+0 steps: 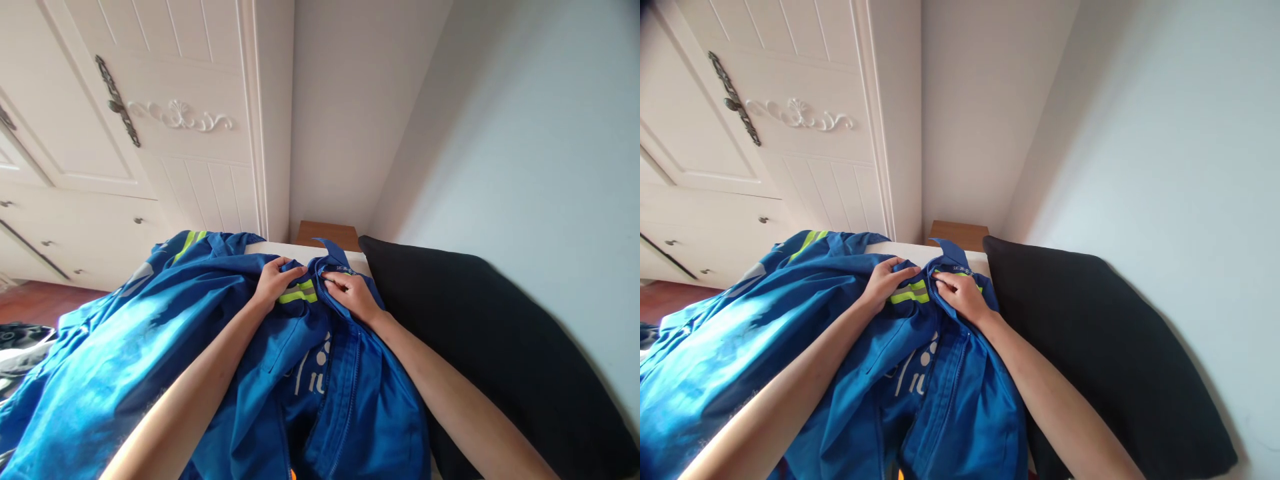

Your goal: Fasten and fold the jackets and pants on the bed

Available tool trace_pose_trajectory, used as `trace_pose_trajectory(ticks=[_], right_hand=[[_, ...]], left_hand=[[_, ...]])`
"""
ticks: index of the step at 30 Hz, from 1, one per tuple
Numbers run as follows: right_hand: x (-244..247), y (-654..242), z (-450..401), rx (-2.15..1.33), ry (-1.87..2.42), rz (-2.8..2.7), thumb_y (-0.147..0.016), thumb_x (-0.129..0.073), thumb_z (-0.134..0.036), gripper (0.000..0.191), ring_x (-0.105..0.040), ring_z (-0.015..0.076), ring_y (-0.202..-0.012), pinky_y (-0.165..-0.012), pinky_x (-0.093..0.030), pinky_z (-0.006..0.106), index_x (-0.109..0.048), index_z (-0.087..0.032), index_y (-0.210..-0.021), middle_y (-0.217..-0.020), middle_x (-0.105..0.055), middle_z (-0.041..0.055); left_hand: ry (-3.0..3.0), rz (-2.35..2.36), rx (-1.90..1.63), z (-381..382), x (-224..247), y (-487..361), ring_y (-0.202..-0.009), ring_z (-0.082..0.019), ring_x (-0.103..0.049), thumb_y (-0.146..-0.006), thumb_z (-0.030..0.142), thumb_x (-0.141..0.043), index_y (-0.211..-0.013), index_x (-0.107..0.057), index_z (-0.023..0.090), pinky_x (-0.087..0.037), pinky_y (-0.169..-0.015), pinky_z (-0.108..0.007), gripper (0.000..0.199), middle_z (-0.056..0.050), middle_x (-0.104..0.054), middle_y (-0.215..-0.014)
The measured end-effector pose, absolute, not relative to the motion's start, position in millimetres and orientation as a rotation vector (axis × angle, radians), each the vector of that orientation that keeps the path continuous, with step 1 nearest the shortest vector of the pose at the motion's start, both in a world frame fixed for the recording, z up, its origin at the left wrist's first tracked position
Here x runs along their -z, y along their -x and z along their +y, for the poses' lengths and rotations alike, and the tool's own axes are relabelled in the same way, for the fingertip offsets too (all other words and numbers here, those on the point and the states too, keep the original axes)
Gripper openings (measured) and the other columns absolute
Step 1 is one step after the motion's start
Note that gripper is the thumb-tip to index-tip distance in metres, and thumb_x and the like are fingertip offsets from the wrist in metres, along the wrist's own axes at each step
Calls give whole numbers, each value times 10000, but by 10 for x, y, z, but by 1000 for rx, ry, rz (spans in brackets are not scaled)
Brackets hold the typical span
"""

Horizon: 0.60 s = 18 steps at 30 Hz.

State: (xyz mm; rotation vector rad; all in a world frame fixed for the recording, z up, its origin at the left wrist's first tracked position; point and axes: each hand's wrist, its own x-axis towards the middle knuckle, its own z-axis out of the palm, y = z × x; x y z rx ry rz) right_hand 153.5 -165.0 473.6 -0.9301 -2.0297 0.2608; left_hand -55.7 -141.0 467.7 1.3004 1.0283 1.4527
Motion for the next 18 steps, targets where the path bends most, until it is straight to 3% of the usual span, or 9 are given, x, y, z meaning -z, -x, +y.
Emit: trace_pose_trajectory(ticks=[5, 18], right_hand=[[-4701, -1515, -1630, -219, 1001, -2050, -879, -571, -291, 358, -524, 131, -503, -568, -445, 260, -700, -144, -1179, -563, -597, -23], [-4628, -1384, -1721, 45, 1032, -2160, -875, -563, -191, 351, -514, 123, -466, -544, -407, 240, -682, -169, -1204, -545, -590, -34]], left_hand=[[-1300, 1039, -1457, -1453, -4697, 520, -600, -147, -608, -586, 427, -853, -775, -691, 159, -470, -556, -239, 365, -7, -683, -689], [-1229, 1060, -1485, -1541, -4748, 497, -542, -112, -549, -580, 414, -853, -710, -671, 163, -427, -497, -210, 335, 15, -643, -627]])
